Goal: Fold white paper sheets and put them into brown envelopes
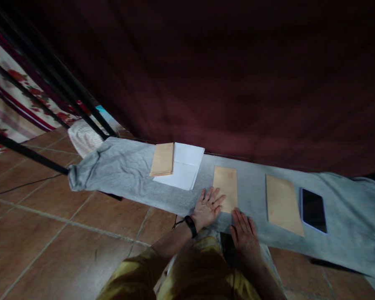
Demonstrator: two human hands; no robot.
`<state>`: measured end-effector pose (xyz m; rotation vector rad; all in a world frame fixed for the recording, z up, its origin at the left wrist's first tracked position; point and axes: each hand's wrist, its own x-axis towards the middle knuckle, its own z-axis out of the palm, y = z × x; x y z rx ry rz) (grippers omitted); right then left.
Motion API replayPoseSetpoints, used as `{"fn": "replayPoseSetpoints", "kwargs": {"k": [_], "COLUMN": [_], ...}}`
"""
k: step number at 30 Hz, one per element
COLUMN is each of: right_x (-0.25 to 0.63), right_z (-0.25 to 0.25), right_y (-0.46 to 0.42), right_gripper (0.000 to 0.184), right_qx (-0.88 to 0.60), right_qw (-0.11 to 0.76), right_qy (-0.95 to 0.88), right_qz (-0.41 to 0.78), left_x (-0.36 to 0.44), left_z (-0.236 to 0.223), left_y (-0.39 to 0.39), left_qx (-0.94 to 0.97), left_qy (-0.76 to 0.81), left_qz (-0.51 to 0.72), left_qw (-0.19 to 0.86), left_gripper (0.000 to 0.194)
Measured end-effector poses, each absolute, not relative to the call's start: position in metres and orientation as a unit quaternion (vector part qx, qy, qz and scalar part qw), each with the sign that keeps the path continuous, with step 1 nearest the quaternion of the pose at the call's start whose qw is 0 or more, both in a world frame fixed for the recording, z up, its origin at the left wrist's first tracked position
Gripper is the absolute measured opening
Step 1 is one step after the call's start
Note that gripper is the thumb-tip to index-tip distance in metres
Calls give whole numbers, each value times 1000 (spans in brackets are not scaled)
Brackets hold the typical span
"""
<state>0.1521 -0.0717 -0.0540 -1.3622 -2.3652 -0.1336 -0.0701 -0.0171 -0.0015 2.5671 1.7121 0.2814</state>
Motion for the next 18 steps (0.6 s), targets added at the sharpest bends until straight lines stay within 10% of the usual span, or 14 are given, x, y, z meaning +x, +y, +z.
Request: {"fn": "replayPoseSetpoints", "kwargs": {"k": [18], "right_x": [114], "right_z": [-44], "right_y": [-68], "right_gripper": [57], "right_qx": [-480], "right_qw": [224], "right_qy": [-848], "right_qz": [-36], "left_x": [-64], "left_z": [-4], "left_y": [-16], "left_qx": [824], "left_qy": [563], "left_qz": [62], "left_qw": [14], "left_gripper": [56]}}
